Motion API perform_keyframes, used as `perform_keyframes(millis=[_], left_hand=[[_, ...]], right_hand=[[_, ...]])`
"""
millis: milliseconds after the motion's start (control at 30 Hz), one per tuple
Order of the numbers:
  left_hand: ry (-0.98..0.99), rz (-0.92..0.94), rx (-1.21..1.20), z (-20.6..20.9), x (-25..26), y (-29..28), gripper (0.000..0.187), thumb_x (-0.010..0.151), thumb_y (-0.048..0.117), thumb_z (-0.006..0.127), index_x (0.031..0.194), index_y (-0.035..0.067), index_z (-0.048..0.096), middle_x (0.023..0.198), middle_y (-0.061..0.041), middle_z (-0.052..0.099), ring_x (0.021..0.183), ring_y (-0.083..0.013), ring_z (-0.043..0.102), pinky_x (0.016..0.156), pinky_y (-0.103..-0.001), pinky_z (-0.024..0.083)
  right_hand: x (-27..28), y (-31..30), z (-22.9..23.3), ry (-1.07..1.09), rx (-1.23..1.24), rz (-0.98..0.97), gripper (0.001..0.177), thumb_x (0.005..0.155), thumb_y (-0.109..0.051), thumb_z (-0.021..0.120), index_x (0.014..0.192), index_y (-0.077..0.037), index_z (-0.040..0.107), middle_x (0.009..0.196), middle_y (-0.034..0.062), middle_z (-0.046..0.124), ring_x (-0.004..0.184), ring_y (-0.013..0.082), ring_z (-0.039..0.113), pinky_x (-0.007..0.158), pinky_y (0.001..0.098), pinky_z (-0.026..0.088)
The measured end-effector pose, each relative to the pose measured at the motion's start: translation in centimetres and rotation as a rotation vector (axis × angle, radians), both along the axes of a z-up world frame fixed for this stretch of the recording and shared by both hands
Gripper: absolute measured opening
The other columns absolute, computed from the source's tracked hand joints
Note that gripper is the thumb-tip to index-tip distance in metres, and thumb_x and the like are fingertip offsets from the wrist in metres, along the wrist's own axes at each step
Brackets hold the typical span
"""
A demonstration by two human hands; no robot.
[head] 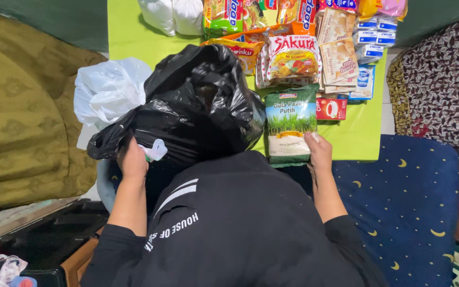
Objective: The person unpacks various grocery items from a large black plastic bag and arranges them on a green surface. They remove multiple white plastic bags containing produce, packets of instant noodles, and other packaged food items, placing them in an organized manner.
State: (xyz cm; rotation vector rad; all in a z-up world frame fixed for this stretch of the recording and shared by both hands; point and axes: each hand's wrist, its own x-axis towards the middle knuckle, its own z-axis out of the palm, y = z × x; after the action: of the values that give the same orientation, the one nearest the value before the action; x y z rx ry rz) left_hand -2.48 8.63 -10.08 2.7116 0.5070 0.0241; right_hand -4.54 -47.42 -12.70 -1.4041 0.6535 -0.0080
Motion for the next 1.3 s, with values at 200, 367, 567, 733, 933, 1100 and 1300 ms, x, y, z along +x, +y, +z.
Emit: perform_keyframes(millis=[200,367,567,733,933,1100,1300], left_hand=[[0.035,-0.068,0.088,-0.4,-0.1,0.1,0.070,0.089,0.001,0.056,0.158,0.011,0.042,0.128,-0.031,0.063,0.110,-0.0503,0.061,0.092,-0.056,0.047],[-0.125,-0.172,0.249,-2.5,-0.8,0.7,0.071,0.085,0.003,0.060,0.154,0.008,0.046,0.131,-0.027,0.064,0.121,-0.0466,0.061,0.103,-0.052,0.046],[-0.081,-0.144,0.185,-2.7,-0.8,0.9,0.066,0.091,0.001,0.058,0.156,0.010,0.047,0.136,-0.027,0.063,0.125,-0.0461,0.059,0.106,-0.051,0.045],[-0.059,-0.131,0.150,-1.8,-0.7,0.6,0.070,0.087,0.000,0.058,0.156,0.007,0.047,0.133,-0.032,0.062,0.122,-0.0486,0.058,0.102,-0.053,0.043],[-0.178,-0.178,0.218,-3.0,-0.4,0.9,0.059,0.093,-0.001,0.057,0.151,0.008,0.050,0.138,-0.028,0.064,0.129,-0.0449,0.058,0.109,-0.051,0.044],[-0.011,-0.139,0.223,-1.8,-0.2,0.9,0.067,0.088,0.000,0.057,0.153,0.010,0.048,0.112,-0.031,0.068,0.105,-0.0493,0.064,0.093,-0.055,0.048],[0.010,-0.111,0.192,-2.0,0.1,1.2,0.067,0.090,0.002,0.056,0.156,0.016,0.047,0.097,-0.033,0.068,0.088,-0.0515,0.066,0.080,-0.057,0.052]], right_hand=[[1.6,0.1,-1.9,0.048,0.275,-0.002,0.021,0.098,-0.020,0.071,0.102,0.000,0.070,0.089,0.0056,0.072,0.076,0.0139,0.067,0.070,0.0302,0.053],[2.0,-0.2,-4.2,0.079,0.056,0.110,0.025,0.101,-0.023,0.067,0.106,0.001,0.070,0.092,0.0083,0.072,0.082,0.0146,0.066,0.076,0.0316,0.053],[2.4,-2.9,-6.1,-0.030,-0.564,0.322,0.034,0.116,-0.027,0.051,0.119,0.001,0.070,0.111,0.0144,0.071,0.105,0.0227,0.065,0.093,0.0344,0.049],[-0.1,-4.9,-5.3,-0.140,-0.774,0.494,0.030,0.088,-0.011,0.065,0.116,-0.003,0.070,0.113,0.0180,0.068,0.102,0.0344,0.067,0.088,0.0379,0.053],[1.7,-4.7,-4.2,-0.149,-0.990,0.706,0.038,0.077,0.002,0.064,0.115,-0.001,0.063,0.117,0.0231,0.064,0.114,0.0444,0.059,0.093,0.0468,0.051],[3.1,-4.4,-3.2,0.033,-0.958,0.822,0.039,0.079,-0.002,0.067,0.117,-0.002,0.060,0.115,0.0250,0.066,0.113,0.0458,0.060,0.092,0.0495,0.050],[2.5,-7.8,-1.3,0.194,-0.798,0.778,0.047,0.078,-0.012,0.078,0.120,-0.008,0.059,0.105,0.0197,0.071,0.100,0.0387,0.069,0.089,0.0452,0.054]])
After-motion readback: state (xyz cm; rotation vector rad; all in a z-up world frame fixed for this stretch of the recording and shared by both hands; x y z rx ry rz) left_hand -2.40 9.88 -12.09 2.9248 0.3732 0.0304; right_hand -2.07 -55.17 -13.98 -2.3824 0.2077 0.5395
